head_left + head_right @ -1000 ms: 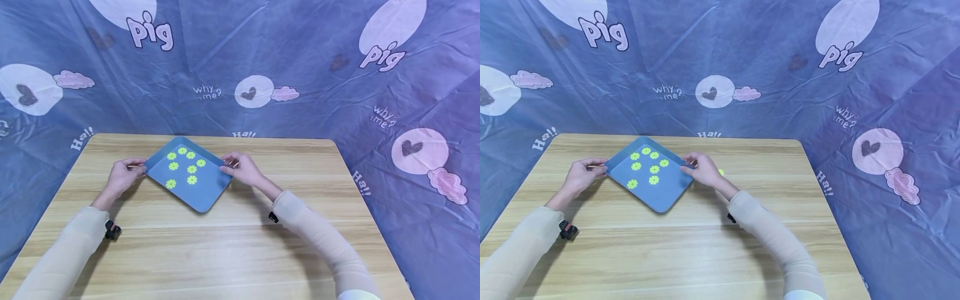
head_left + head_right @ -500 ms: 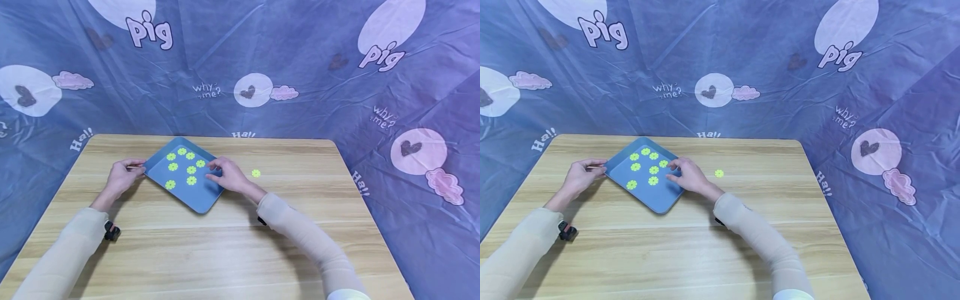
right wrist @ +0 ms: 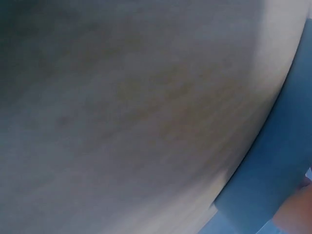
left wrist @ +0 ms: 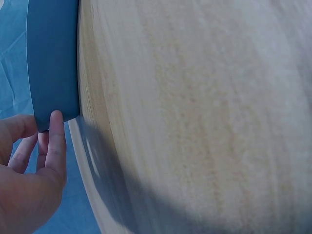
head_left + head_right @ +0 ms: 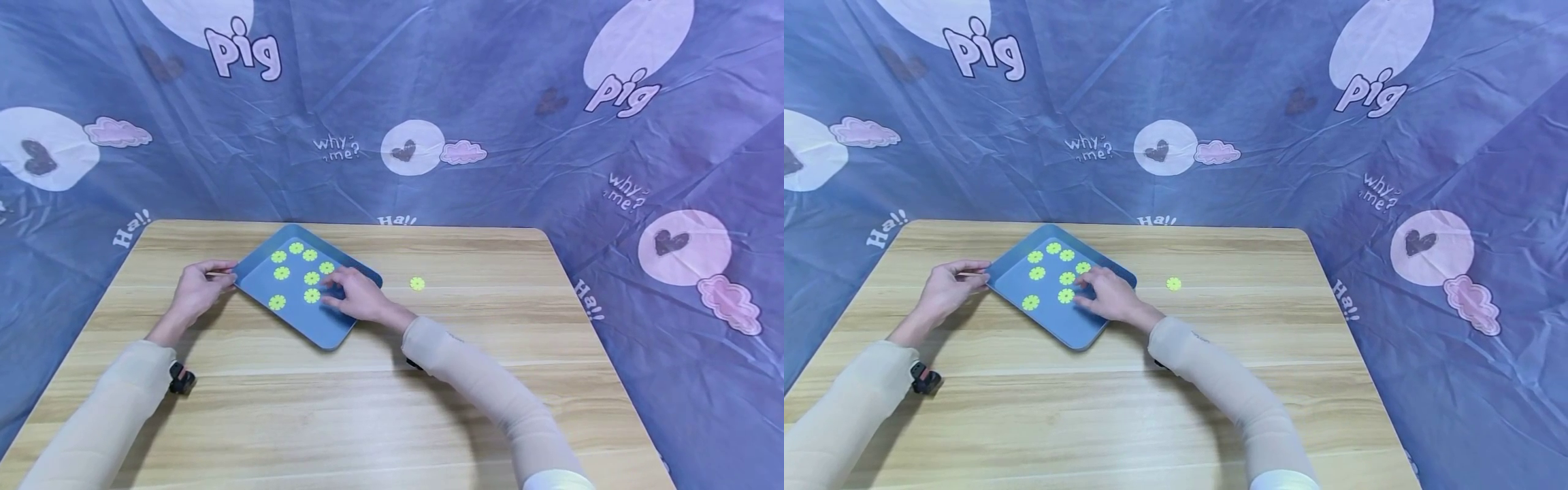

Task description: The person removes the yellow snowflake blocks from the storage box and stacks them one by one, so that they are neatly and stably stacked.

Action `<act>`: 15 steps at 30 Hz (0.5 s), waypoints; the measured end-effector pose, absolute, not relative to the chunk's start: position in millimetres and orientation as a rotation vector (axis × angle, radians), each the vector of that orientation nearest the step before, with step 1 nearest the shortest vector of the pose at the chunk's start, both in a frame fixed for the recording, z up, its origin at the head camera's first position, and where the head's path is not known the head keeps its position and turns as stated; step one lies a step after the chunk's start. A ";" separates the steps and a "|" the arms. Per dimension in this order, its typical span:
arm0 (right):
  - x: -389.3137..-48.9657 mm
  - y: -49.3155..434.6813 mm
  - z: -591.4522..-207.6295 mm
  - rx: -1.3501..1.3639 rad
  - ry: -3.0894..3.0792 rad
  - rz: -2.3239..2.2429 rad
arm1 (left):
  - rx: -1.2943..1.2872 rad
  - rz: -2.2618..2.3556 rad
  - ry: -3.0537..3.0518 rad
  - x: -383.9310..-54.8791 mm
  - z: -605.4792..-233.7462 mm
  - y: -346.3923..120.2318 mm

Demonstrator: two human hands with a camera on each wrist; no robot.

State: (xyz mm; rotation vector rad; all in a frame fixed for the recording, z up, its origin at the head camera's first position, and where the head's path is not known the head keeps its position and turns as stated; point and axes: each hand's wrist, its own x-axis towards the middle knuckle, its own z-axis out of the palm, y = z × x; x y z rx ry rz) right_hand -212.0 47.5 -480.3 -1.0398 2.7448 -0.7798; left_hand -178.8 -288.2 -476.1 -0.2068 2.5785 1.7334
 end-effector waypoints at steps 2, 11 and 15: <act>-211.8 44.8 -480.5 -1.030 2.755 -0.732 | -0.201 1.735 2.582 -178.9 -476.3 -288.1; -216.9 34.0 -479.1 -1.054 2.763 -0.555 | -0.207 1.726 2.587 -179.7 -476.0 -287.9; -219.5 30.1 -479.6 -1.079 2.762 -0.478 | -0.206 1.730 2.572 -179.7 -475.9 -287.7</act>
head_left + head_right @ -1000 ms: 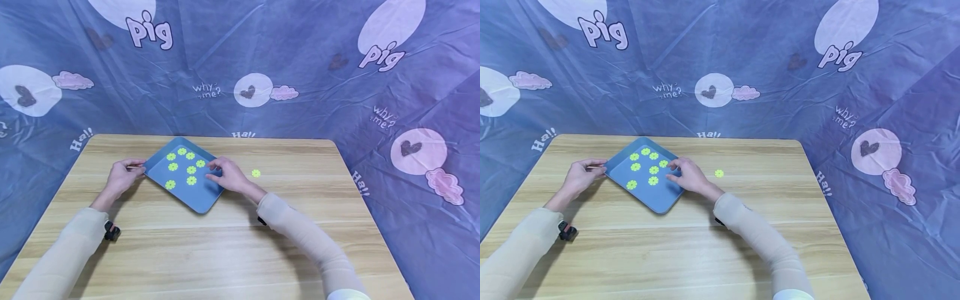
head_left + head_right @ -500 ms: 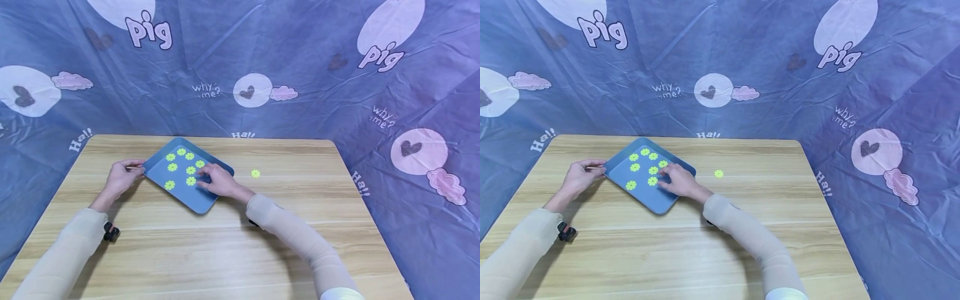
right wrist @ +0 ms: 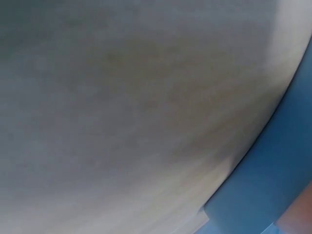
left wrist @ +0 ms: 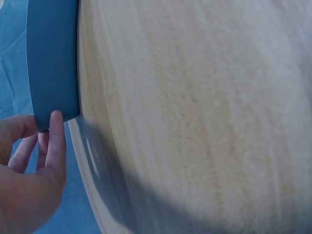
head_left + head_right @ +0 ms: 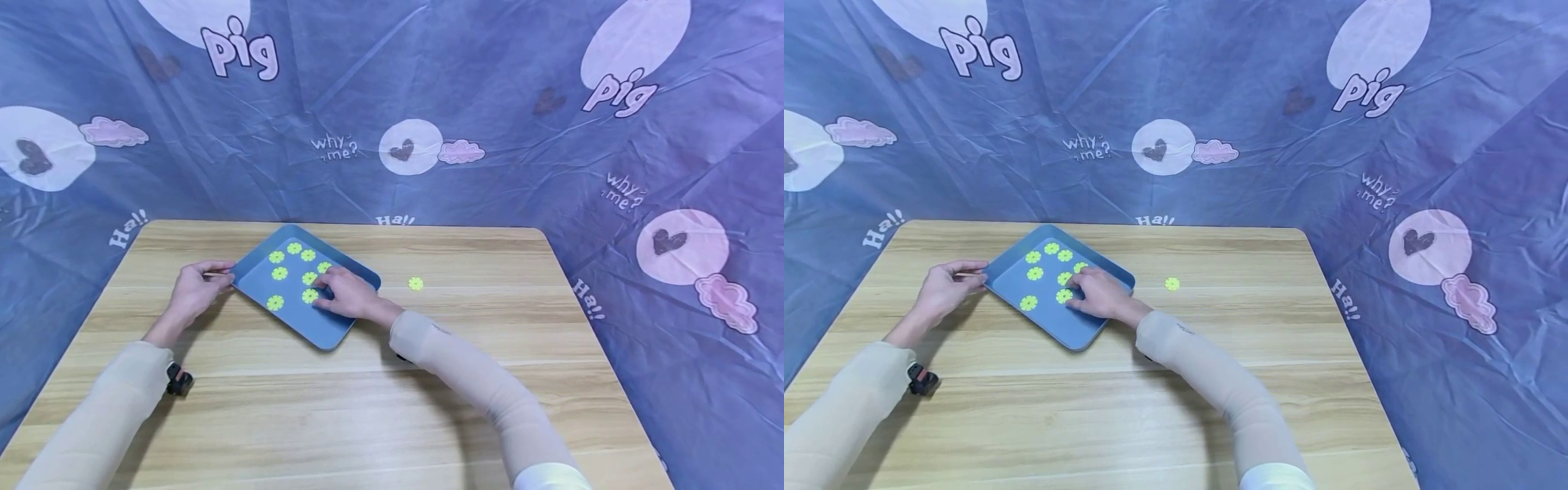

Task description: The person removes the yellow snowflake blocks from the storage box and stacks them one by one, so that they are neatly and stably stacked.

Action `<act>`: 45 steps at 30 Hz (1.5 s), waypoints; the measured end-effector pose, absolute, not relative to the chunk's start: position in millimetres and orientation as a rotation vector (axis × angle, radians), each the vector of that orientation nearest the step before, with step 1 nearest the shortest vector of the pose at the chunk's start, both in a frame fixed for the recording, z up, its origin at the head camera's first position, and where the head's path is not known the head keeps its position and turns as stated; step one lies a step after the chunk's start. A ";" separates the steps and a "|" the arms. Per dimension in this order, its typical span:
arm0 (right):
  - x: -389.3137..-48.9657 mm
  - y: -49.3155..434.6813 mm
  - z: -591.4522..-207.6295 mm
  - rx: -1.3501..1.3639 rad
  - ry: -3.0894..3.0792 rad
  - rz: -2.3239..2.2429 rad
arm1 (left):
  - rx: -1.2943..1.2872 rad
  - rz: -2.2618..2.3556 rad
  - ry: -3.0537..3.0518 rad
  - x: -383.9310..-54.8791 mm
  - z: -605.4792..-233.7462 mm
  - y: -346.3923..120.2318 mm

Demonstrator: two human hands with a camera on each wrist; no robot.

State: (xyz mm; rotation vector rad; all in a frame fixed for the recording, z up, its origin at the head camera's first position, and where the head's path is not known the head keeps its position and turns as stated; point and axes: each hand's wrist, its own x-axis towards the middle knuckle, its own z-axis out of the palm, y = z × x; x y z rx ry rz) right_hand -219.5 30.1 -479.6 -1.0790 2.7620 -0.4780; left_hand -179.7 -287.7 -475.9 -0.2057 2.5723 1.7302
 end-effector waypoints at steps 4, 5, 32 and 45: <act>-221.4 26.3 -478.7 -1.088 2.754 -0.442 | -0.203 1.724 2.568 -180.9 -475.9 -288.6; -221.9 25.3 -478.7 -1.085 2.753 -0.436 | -0.202 1.723 2.568 -181.4 -476.0 -288.8; -228.2 14.8 -480.6 -1.073 2.747 -0.334 | -0.191 1.720 2.571 -185.7 -474.4 -289.4; -230.6 18.7 -477.4 -0.996 2.695 -0.465 | -0.195 1.699 2.590 -186.1 -476.2 -290.4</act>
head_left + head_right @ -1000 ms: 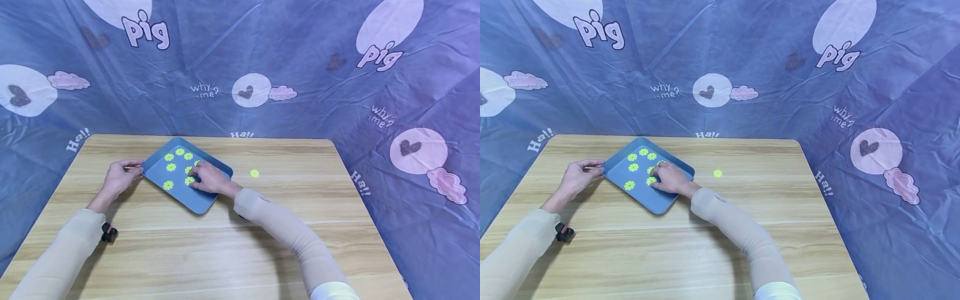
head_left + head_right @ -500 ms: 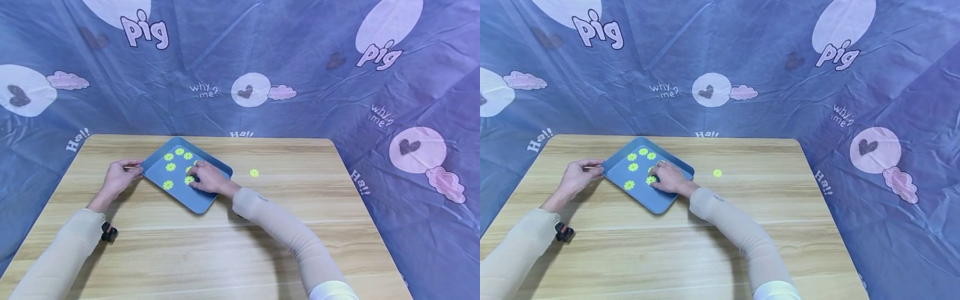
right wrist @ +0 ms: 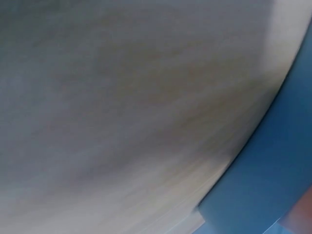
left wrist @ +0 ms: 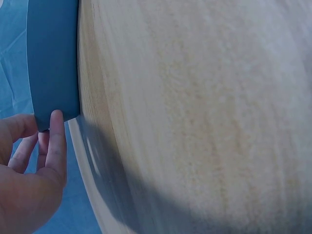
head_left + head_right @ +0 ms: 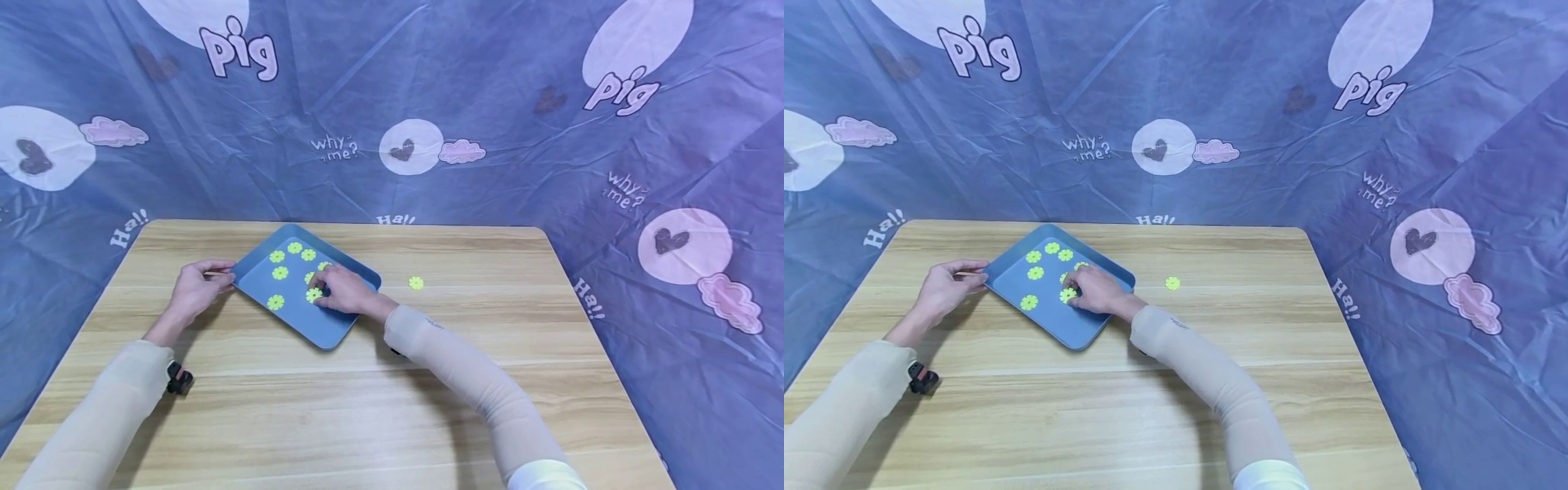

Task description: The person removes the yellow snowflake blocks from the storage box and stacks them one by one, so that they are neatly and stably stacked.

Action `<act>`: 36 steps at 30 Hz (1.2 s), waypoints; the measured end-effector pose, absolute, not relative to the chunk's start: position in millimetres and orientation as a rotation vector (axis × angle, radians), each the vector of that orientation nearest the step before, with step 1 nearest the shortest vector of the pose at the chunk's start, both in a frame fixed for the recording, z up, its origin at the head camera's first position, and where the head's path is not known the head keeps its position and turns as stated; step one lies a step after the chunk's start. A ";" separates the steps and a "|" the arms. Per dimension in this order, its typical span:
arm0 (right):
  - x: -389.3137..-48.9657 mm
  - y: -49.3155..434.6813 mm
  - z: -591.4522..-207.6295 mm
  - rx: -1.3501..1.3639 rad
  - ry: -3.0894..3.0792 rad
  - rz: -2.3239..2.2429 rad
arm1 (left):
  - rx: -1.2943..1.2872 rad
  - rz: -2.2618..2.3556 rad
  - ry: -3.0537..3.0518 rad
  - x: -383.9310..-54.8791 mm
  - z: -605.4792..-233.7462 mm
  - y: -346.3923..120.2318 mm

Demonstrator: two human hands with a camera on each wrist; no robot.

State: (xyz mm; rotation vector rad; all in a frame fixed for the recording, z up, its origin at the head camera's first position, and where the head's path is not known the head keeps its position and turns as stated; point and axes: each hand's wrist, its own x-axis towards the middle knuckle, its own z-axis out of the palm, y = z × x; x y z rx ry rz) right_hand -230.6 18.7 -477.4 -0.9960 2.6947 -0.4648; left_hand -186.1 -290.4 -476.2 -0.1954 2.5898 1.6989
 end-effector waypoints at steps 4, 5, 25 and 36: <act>-231.0 23.6 -476.1 -0.975 2.702 -0.508 | -0.192 1.699 2.594 -186.3 -476.8 -290.7; -231.1 24.7 -476.0 -0.980 2.703 -0.515 | -0.192 1.699 2.595 -186.3 -476.8 -290.7; -227.1 48.1 -470.2 -0.929 2.664 -0.840 | -0.213 1.651 2.612 -186.1 -477.2 -289.9; -219.6 68.4 -467.3 -0.863 2.609 -1.041 | -0.200 1.676 2.609 -185.1 -476.8 -289.2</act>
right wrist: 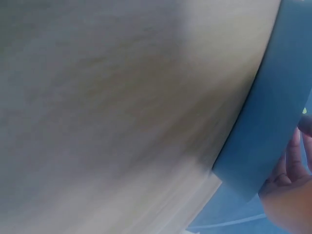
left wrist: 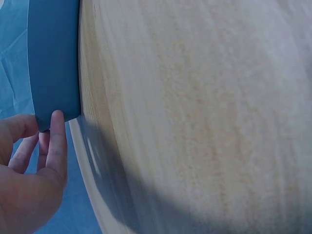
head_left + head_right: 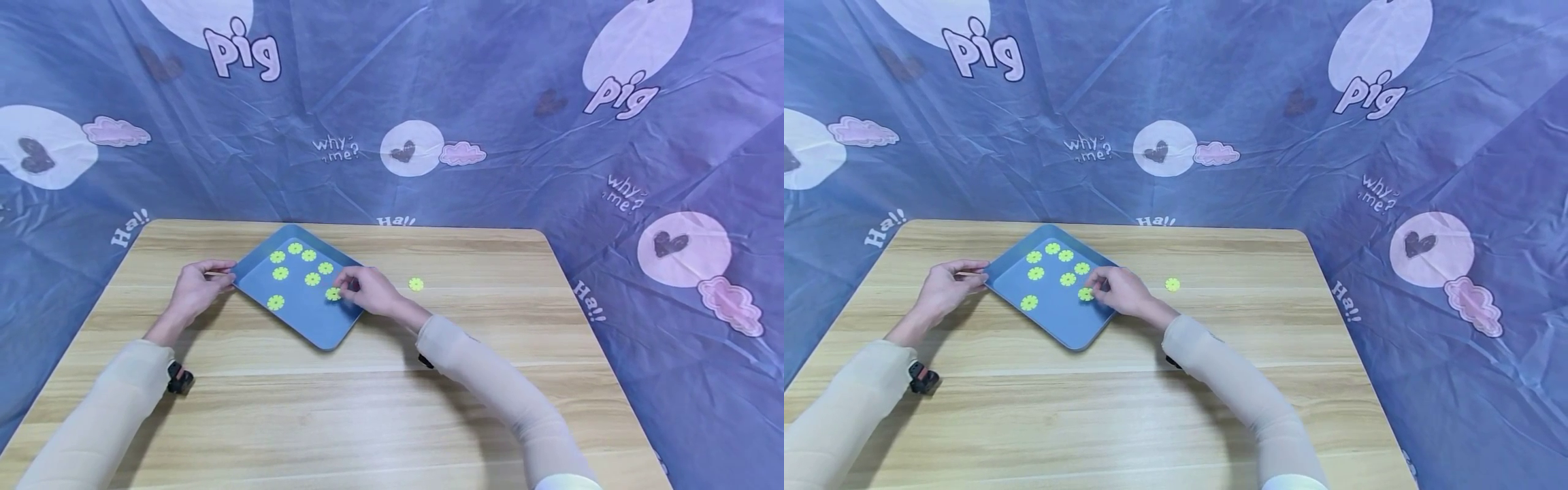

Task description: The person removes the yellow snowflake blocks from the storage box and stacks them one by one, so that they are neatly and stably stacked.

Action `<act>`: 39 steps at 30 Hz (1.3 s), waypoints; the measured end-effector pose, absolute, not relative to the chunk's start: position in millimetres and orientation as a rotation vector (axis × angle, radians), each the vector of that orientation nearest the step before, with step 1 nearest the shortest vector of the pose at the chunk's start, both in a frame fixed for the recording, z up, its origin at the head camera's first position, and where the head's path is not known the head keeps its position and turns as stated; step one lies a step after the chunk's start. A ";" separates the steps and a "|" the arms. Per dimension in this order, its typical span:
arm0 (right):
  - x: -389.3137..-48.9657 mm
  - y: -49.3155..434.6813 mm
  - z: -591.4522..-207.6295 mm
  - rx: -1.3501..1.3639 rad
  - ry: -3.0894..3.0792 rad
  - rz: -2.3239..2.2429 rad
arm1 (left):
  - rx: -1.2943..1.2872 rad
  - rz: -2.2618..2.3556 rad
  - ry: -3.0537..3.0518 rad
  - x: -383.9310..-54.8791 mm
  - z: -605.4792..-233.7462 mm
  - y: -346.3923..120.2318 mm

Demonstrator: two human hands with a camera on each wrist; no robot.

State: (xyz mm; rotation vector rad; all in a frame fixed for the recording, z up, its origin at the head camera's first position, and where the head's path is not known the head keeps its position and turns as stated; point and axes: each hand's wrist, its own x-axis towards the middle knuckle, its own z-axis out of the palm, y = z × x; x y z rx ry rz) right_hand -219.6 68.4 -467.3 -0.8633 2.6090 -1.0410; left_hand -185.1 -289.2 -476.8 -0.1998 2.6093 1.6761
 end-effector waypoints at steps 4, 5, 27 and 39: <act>-216.3 77.1 -465.5 -0.840 2.608 -1.111 | -0.197 1.682 2.608 -185.1 -476.9 -289.2; -215.6 79.5 -465.1 -0.832 2.610 -1.127 | -0.195 1.683 2.607 -185.1 -476.9 -289.2; -210.9 132.2 -453.1 -0.687 2.585 -1.419 | -0.196 1.667 2.630 -183.1 -475.1 -287.5; -217.2 170.2 -454.2 -0.560 2.613 -1.511 | -0.213 1.679 2.605 -183.7 -474.3 -287.4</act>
